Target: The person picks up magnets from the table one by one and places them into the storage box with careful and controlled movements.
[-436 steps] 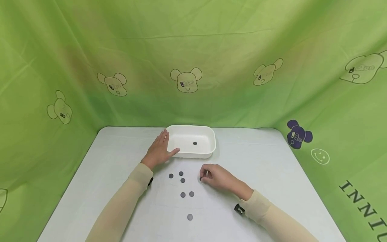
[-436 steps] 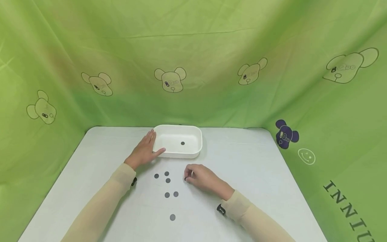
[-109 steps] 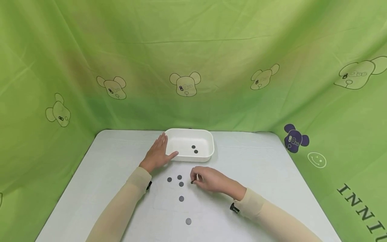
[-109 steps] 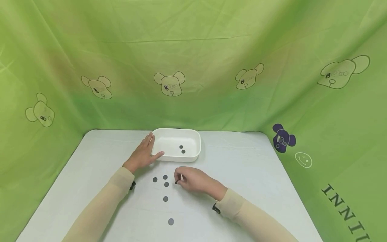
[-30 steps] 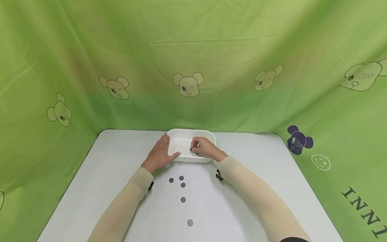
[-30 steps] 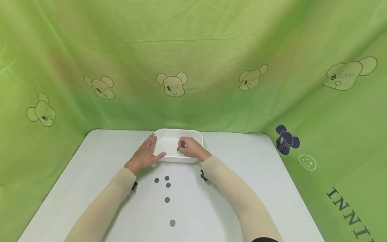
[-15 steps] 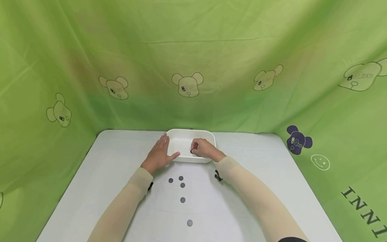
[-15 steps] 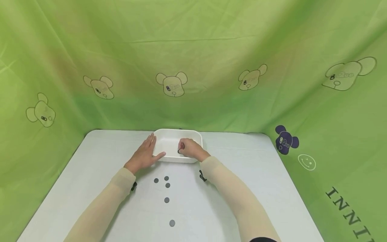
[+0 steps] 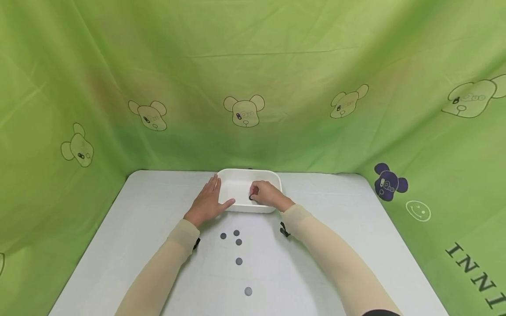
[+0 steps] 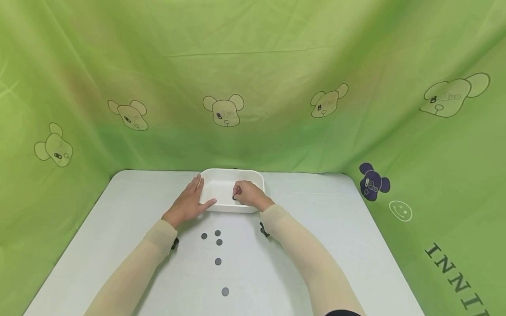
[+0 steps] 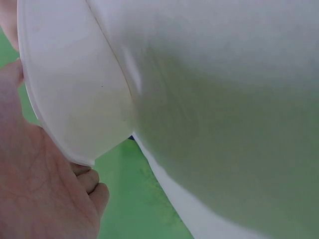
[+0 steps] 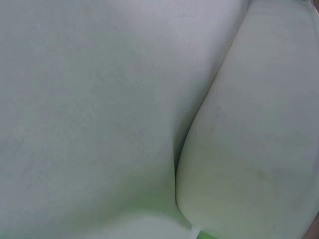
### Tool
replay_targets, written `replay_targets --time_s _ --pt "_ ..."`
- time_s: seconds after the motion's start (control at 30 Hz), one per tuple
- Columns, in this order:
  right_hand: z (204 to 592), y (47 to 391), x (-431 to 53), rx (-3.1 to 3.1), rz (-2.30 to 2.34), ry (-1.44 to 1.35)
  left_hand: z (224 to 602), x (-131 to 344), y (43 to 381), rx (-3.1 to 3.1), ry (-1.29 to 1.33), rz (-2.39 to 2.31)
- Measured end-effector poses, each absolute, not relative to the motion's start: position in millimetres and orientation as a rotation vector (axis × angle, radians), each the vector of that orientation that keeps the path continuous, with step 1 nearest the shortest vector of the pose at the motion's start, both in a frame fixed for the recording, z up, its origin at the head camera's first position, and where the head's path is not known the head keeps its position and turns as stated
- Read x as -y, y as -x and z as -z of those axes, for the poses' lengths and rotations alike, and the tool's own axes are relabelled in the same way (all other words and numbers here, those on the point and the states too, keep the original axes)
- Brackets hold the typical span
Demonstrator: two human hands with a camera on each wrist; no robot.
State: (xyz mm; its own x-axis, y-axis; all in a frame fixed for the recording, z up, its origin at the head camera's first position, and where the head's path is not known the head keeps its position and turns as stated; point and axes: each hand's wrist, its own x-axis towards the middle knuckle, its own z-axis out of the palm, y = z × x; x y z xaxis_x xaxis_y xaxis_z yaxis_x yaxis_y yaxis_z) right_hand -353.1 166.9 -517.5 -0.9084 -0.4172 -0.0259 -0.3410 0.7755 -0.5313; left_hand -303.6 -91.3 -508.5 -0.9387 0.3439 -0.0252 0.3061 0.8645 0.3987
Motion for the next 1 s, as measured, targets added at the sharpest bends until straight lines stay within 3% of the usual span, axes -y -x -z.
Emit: replay_targets --time_s 1.0 --pt "501 339 -177 -3.003 0.944 0.756 512 91 304 -2.933 -0.486 -0.618"
